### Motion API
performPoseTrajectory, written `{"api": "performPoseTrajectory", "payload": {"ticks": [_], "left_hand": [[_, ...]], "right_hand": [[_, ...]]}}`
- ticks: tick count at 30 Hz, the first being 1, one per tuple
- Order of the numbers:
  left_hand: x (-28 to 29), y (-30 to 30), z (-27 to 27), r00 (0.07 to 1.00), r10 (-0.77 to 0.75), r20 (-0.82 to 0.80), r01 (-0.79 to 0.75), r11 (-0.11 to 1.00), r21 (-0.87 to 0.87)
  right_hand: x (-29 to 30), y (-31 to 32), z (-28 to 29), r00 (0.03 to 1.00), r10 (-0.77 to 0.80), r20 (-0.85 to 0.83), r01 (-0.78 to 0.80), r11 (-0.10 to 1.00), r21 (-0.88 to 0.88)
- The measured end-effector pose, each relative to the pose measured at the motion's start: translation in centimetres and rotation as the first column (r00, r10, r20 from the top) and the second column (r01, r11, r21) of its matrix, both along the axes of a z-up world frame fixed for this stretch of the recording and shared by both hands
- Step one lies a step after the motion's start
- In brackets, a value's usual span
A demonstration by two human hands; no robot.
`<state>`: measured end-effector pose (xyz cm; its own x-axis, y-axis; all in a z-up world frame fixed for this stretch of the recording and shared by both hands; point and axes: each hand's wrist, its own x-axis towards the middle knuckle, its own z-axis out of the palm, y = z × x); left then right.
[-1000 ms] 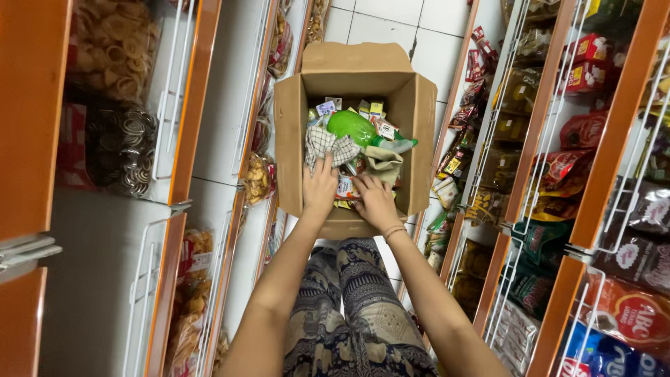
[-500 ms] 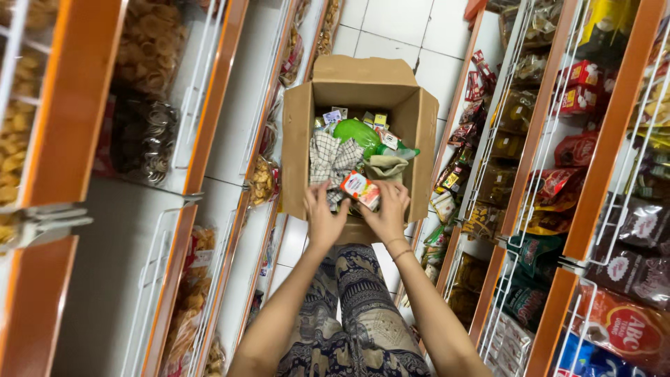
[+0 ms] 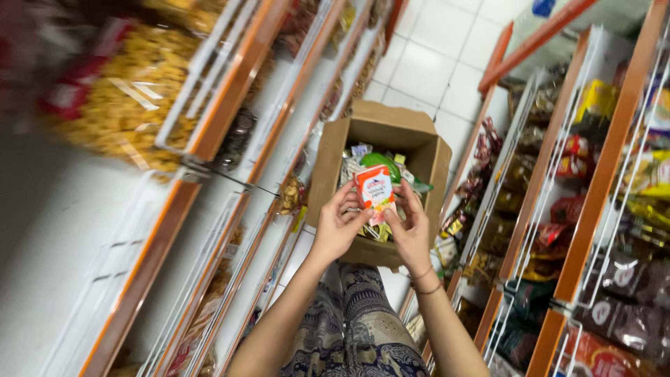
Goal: The person sprays a shelf with a cleaning agent, wipes the shelf and various product packages with a cloth, and replaces the packages on the shelf.
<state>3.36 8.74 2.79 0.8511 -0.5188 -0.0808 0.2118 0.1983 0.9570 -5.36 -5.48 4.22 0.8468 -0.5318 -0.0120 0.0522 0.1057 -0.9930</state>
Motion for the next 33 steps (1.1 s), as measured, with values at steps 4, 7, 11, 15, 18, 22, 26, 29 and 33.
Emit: {"api": "performPoseTrajectory", "payload": {"ticks": [4,7,11,15,18,22,26,29,33], "left_hand": [[0.5,2.7,9.0,0.980,0.010,0.199,-0.027,0.996,0.085],[0.5,4.9,15.2,0.957,0.109,0.269,-0.140,0.985,0.101],[0.6,7.7,22.1,0.832,0.280,0.478,-0.352,0.934,0.067],[0.6,10.3,27.3,0.532,0.383,0.755,-0.564,0.826,-0.022],[0.7,12.0,30.5,0.360,0.367,0.858,-0.677,0.735,-0.030],[1.5,13.9,34.2,0.168,0.323,0.931,-0.747,0.658,-0.093],[3.0,15.2,37.0,-0.062,0.259,0.964,-0.837,0.513,-0.192],[4.5,15.6,38.5,-0.172,0.243,0.955,-0.871,0.416,-0.263],[6.1,15.6,39.8,-0.224,0.258,0.940,-0.890,0.339,-0.305]], "right_hand": [[2.6,0.0,5.3,0.972,0.220,0.078,-0.228,0.967,0.116],[4.3,0.9,10.6,0.950,0.291,0.115,-0.300,0.952,0.065],[7.7,3.2,17.6,0.892,0.393,0.224,-0.386,0.919,-0.076],[10.1,6.0,22.7,0.817,0.468,0.335,-0.453,0.882,-0.129],[11.9,8.3,25.6,0.748,0.484,0.454,-0.466,0.870,-0.159],[15.0,11.2,29.1,0.667,0.510,0.543,-0.481,0.851,-0.210],[18.0,13.9,32.6,0.569,0.553,0.608,-0.446,0.829,-0.337],[19.8,15.2,35.3,0.518,0.587,0.623,-0.419,0.809,-0.413],[21.6,16.3,38.4,0.453,0.649,0.611,-0.471,0.756,-0.454]]}}
